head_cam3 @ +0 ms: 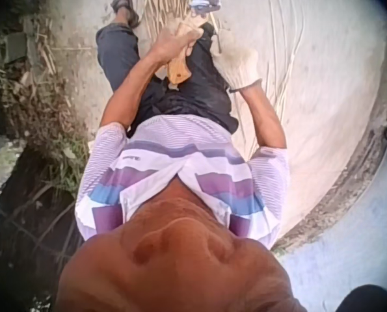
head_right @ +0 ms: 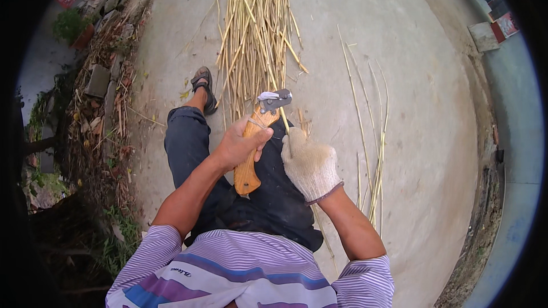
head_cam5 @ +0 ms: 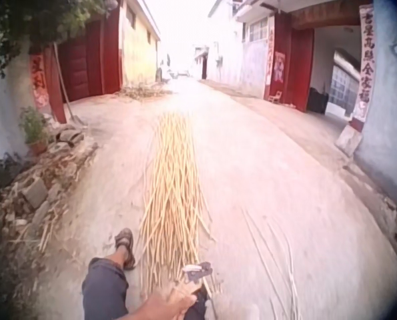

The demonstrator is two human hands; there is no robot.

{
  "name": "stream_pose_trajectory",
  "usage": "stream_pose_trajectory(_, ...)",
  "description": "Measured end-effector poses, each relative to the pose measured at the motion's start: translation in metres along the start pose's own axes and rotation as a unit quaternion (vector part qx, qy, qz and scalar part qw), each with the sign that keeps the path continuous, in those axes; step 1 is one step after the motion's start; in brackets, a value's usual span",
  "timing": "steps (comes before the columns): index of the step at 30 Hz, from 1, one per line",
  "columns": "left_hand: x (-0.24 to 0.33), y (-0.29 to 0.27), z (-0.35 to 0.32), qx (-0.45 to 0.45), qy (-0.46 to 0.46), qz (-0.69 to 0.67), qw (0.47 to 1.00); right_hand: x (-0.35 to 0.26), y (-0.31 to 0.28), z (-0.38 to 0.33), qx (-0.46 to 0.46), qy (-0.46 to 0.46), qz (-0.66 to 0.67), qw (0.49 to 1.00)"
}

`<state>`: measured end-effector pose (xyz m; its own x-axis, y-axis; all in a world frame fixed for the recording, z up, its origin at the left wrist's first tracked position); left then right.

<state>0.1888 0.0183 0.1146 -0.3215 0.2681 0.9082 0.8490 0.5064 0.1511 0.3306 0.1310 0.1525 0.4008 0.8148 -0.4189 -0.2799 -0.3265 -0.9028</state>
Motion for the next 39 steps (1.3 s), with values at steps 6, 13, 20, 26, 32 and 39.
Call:
stream_pose_trajectory(6,0.014,-0.077,0.043,0.180,0.031,-0.146,0.972,-0.004,0.006,-0.054,-0.096,-0.055,-0.018,0.994)
stream_pose_trajectory(13,0.034,-0.216,0.083,0.292,0.053,-0.177,0.938,0.048,-0.021,-0.200,-0.221,-0.017,0.013,0.975)
stream_pose_trajectory(20,0.033,-0.132,0.075,0.204,0.048,-0.115,0.971,0.034,-0.044,-0.188,-0.260,0.262,0.227,0.901)
stream_pose_trajectory(26,0.018,-0.039,0.054,0.125,0.023,-0.107,0.986,0.007,-0.019,-0.083,-0.221,0.288,0.336,0.869)
stream_pose_trajectory(32,0.033,-0.137,0.080,0.221,-0.006,-0.167,0.961,0.019,-0.009,-0.127,-0.082,0.017,0.170,0.982)
stream_pose_trajectory(39,0.050,-0.353,0.091,0.387,0.070,-0.187,0.900,0.062,-0.054,-0.257,-0.202,0.115,0.027,0.972)
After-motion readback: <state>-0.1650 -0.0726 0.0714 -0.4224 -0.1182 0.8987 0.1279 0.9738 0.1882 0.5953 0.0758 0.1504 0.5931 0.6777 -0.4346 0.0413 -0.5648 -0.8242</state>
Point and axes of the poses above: each hand's wrist, its own z-axis towards the middle knuckle, its own y-axis out of the palm, x = y × z, the point moved 2 cm from there along z, towards the middle knuckle, and after that the axes turned 2 degrees about z, right-handed, at the moved point
